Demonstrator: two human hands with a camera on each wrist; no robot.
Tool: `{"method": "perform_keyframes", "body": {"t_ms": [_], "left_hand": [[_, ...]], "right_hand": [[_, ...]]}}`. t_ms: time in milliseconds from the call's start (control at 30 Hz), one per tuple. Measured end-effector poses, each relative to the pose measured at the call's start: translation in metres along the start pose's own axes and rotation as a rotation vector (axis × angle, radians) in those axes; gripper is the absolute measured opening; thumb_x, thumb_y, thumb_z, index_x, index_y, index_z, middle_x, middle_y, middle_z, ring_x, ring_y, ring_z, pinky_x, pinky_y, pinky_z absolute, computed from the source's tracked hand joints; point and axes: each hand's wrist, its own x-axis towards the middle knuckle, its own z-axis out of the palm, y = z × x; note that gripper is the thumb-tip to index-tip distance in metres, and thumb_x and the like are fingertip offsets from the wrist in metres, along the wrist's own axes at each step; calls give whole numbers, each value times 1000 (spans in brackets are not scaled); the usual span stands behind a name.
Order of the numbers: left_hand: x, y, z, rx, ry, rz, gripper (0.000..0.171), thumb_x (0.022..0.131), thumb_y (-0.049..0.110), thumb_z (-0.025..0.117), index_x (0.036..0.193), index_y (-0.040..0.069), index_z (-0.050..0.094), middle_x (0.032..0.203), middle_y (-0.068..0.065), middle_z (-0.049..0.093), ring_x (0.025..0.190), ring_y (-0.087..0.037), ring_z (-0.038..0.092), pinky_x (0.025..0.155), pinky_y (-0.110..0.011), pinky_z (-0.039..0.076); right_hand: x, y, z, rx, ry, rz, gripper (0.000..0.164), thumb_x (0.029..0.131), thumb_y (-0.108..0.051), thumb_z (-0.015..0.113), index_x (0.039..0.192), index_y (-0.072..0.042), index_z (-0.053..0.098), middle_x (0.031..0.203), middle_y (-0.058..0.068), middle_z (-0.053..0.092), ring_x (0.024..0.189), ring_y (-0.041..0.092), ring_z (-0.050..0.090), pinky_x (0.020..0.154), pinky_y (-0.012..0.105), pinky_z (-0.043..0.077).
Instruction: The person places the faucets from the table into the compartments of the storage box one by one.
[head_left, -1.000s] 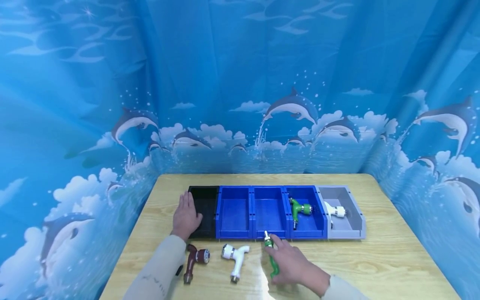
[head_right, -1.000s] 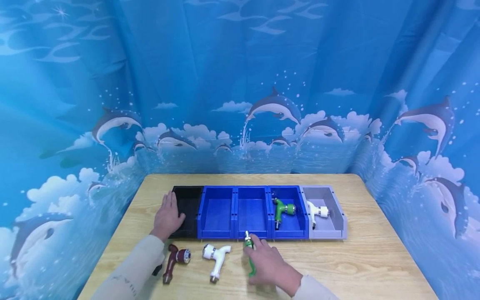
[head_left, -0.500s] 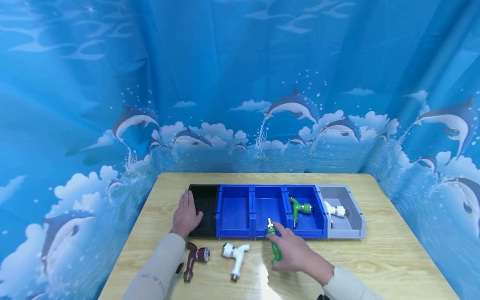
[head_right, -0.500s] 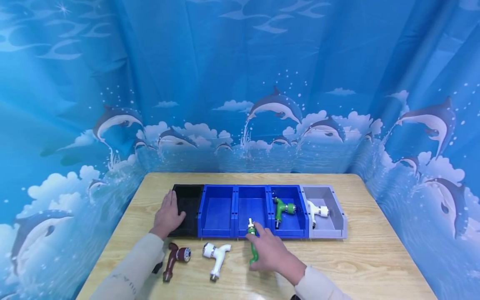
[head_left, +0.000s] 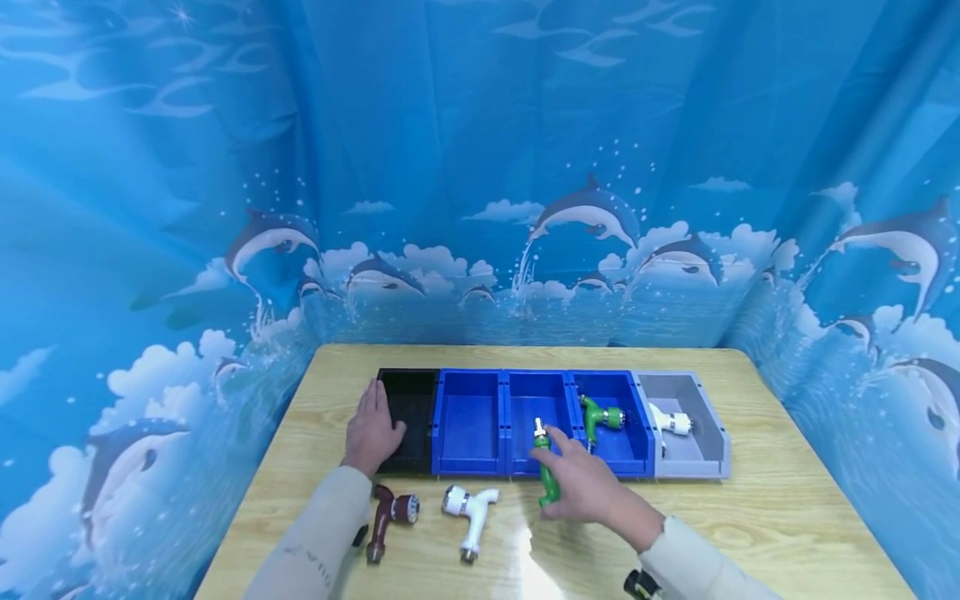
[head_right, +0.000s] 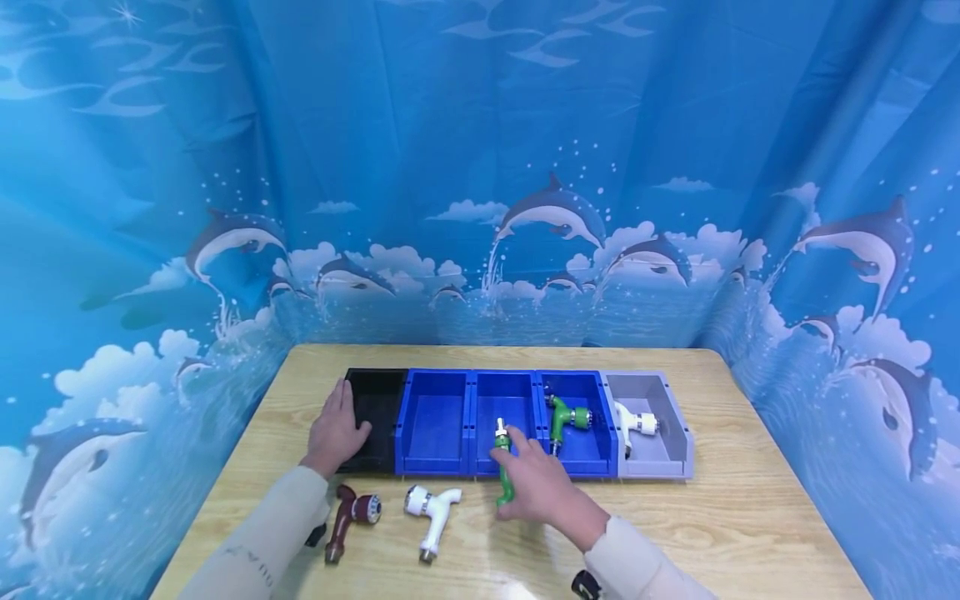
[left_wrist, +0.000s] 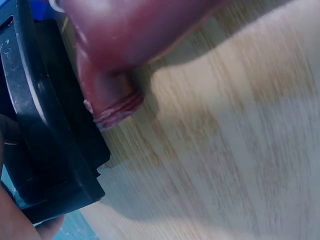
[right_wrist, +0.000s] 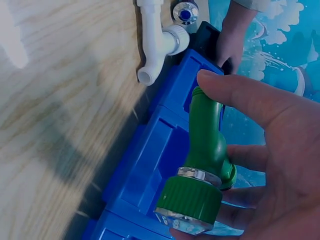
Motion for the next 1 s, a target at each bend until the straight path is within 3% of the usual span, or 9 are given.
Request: {"method": "perform_keyframes", "body": {"t_ms": [167, 1000], "left_hand": [[1, 1, 0, -24, 2, -16, 91, 90, 29, 64, 152, -9, 8, 159, -26, 11, 144, -40, 19, 109, -56, 32], [2, 1, 3, 44, 7, -37, 93, 89, 30, 66, 152, -8, 8, 158, -25, 14, 142, -40, 25, 105, -58, 36]], "right_hand": [[4, -1, -3, 0, 14, 8, 83, 60, -36, 90, 135, -16, 58, 155, 20, 28, 127, 46, 43, 85, 67, 47], [26, 1, -15, -13, 22, 25, 86, 62, -35, 90, 138, -15, 55, 156, 19, 25, 131, 45, 41, 86, 59, 50]]}}
